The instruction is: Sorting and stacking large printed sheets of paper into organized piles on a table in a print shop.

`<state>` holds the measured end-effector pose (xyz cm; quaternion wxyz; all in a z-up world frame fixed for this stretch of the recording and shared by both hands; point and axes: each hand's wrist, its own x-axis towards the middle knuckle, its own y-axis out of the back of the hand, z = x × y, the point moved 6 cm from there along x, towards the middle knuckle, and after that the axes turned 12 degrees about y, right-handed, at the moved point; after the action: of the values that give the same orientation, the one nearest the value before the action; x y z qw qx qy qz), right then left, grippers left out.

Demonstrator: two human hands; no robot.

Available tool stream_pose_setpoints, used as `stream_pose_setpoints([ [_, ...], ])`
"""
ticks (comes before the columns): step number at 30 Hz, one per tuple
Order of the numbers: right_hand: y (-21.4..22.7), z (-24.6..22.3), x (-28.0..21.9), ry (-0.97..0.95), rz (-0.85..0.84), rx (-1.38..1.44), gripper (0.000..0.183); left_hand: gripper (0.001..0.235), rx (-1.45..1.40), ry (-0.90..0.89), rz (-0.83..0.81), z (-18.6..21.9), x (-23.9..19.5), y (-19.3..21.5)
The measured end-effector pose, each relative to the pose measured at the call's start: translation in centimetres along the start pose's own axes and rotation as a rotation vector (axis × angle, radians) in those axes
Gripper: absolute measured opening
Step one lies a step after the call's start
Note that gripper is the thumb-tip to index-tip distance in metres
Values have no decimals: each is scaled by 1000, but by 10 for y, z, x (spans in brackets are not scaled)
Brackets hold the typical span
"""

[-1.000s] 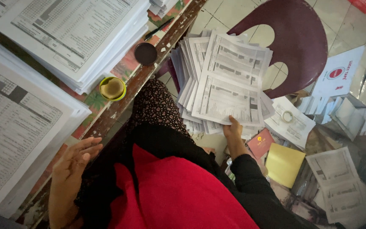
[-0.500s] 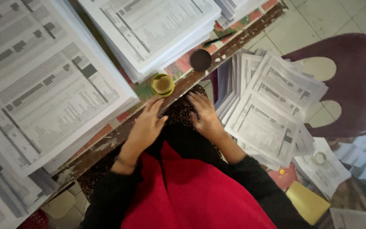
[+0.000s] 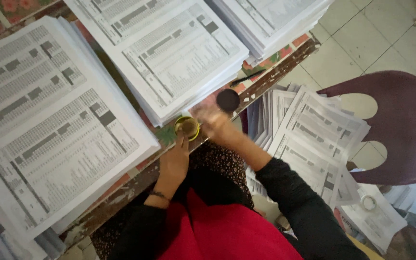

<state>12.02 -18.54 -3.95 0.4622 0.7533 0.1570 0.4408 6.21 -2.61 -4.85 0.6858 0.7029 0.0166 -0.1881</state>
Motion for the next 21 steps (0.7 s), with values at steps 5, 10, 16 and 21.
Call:
stream_pose_setpoints([
  [5,134,142,-1,-407,-44,-233,63,65,10,-40,-36,4,-15,31],
  [10,185,195,-11,-581,-115,-348,88,82,-87,-39,-14,3,-13,25],
  [16,194,189,-17,-139,197,-371,27,65,-375,-164,430,-15,-9,125],
  [21,192,125,44,-130,316,-175,16,95,-246,83,537,-31,25,109],
])
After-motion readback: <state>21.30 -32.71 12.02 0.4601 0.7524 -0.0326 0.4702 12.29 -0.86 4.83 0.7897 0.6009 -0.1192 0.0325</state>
